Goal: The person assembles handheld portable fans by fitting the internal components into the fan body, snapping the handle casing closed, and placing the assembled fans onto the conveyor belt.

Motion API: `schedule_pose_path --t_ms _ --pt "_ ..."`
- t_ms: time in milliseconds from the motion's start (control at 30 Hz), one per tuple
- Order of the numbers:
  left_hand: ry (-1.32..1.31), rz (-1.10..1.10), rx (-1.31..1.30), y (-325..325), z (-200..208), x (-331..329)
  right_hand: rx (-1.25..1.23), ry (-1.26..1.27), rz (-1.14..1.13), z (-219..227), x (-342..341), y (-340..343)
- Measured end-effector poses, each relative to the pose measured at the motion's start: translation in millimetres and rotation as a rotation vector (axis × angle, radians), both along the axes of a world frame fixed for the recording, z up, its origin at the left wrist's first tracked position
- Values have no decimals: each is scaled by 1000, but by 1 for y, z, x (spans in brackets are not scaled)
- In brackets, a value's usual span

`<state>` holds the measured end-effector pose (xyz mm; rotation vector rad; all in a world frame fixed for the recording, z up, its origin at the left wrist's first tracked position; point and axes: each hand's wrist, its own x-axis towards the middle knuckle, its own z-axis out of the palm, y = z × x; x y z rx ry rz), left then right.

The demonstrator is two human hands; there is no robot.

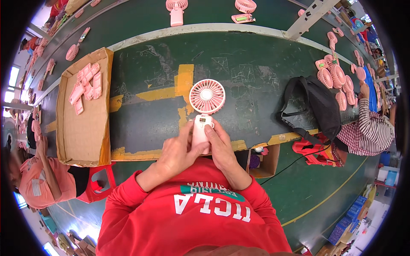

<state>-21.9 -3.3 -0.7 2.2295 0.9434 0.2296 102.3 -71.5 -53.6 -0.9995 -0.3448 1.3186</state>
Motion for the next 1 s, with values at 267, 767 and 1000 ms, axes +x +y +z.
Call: schedule_pose_path --t_ms 267,767,1000 --pt "-349 119 -1022 21 -21 2 37 116 -15 15 3 0" --pt "-328 89 -994 13 -17 12 47 162 -11 13 7 9" --pt "-291 83 -923 8 -18 11 70 138 -5 10 7 4"
